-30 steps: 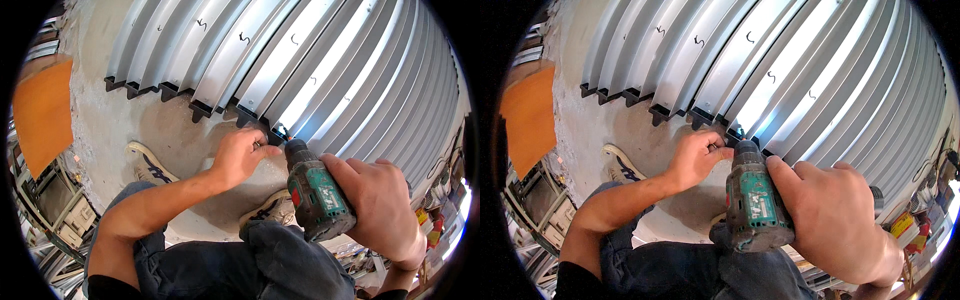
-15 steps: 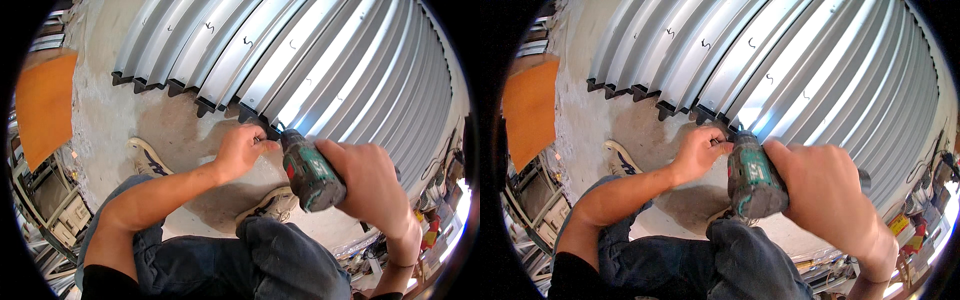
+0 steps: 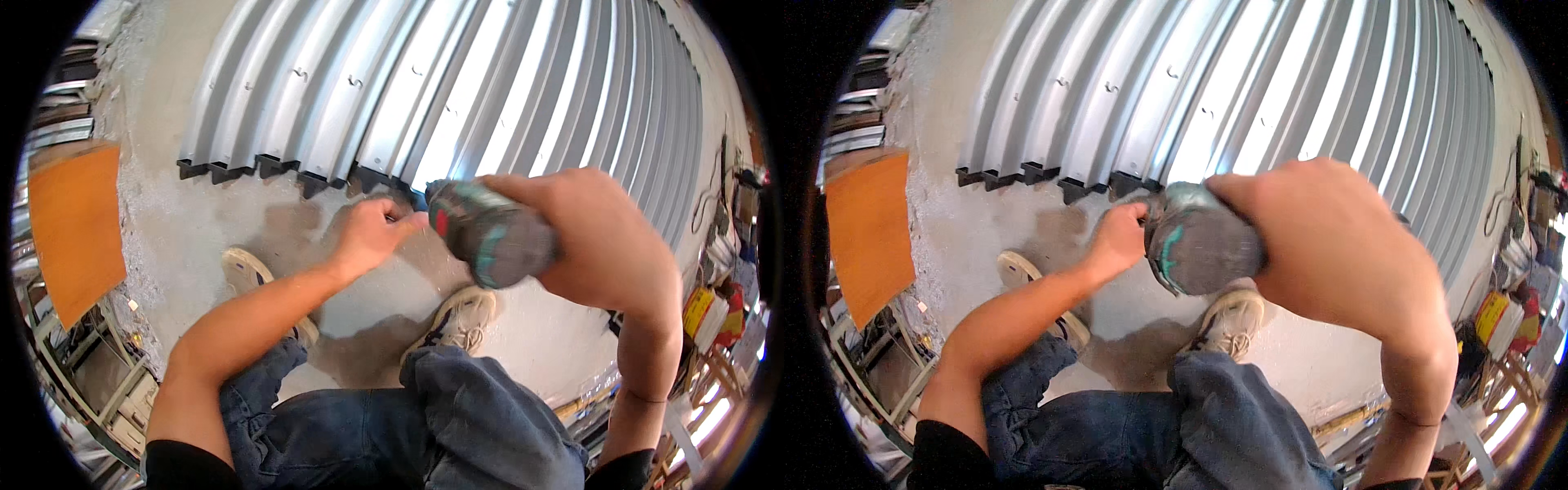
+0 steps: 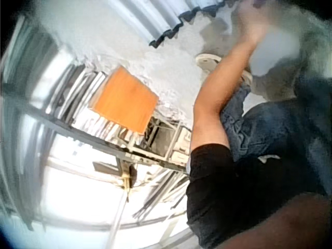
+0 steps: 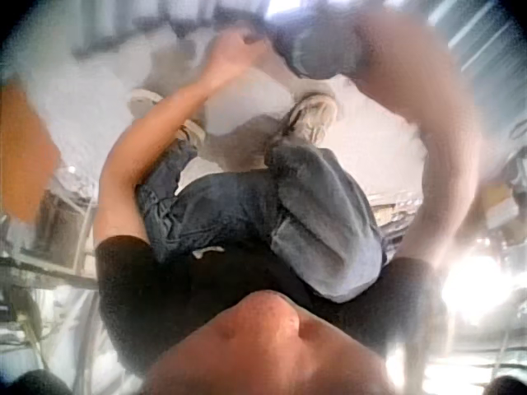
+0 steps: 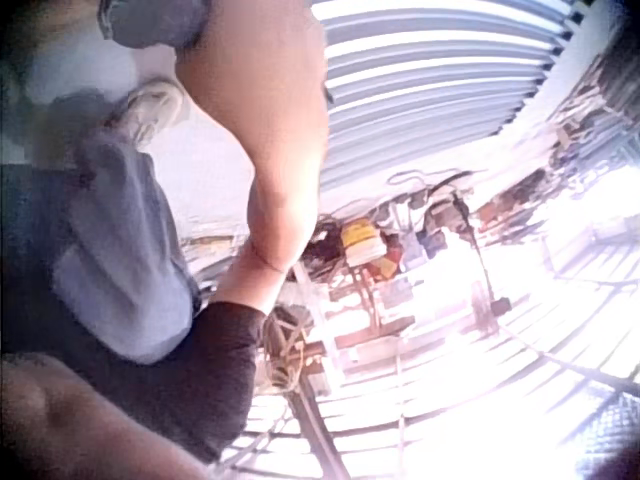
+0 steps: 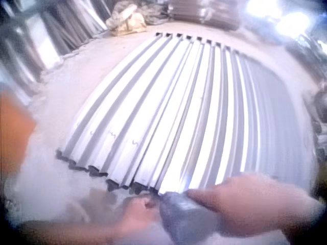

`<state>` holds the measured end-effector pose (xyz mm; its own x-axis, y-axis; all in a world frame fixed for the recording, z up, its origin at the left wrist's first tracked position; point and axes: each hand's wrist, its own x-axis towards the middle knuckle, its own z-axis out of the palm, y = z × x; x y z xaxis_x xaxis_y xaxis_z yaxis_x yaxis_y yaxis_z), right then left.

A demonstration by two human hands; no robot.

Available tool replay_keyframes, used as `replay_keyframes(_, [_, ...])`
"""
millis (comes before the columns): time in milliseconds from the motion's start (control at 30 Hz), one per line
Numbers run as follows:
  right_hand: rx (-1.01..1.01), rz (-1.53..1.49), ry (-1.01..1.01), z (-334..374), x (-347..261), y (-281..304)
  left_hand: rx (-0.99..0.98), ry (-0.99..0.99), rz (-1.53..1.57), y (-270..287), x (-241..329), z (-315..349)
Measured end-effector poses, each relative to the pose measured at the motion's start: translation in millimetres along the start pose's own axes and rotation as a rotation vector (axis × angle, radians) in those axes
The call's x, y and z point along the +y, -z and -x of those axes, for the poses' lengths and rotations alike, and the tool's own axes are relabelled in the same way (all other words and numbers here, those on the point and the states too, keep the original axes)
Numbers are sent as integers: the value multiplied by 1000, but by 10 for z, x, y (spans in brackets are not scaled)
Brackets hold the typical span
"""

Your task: The person attaches black plastic end caps to the ends of several silver metal strips laid on the floor, then uses a cordless drill to screw the brackets into place.

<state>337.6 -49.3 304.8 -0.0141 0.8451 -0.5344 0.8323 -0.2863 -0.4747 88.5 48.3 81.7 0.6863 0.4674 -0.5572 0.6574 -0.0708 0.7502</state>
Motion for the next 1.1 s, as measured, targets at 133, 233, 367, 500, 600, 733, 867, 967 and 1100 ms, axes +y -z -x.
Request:
replay_keyframes(133, [308,-494,59,697,346,-209,-293,386,256,-132,-1,223])
replay_keyframes(233, [580,-739,-251,967,285,-785,-500,498,596,-239,22,321])
replay_keyframes(367, [505,-1188,-560,1421,229,-1361,-647,453,779,-368,469,293])
replay_keyframes(500, [539,-1370,-700,1736,90,-1780,-671,402,857,-464,745,147])
replay_keyframes(600, [532,-1383,-647,1864,73,-1919,-705,404,859,-498,805,70])
replay_keyframes(733, [417,-1429,-778,1931,62,-1902,-747,273,486,-579,742,36])
replay_keyframes(867, [544,-1392,-638,1924,97,-2025,-678,381,575,-527,719,28])
replay_keyframes(967, [521,-1466,-621,1887,126,-2096,-581,416,803,-449,785,66])
replay_keyframes(1100, [392,-1400,-630,1831,164,-2013,-558,511,957,-428,903,70])
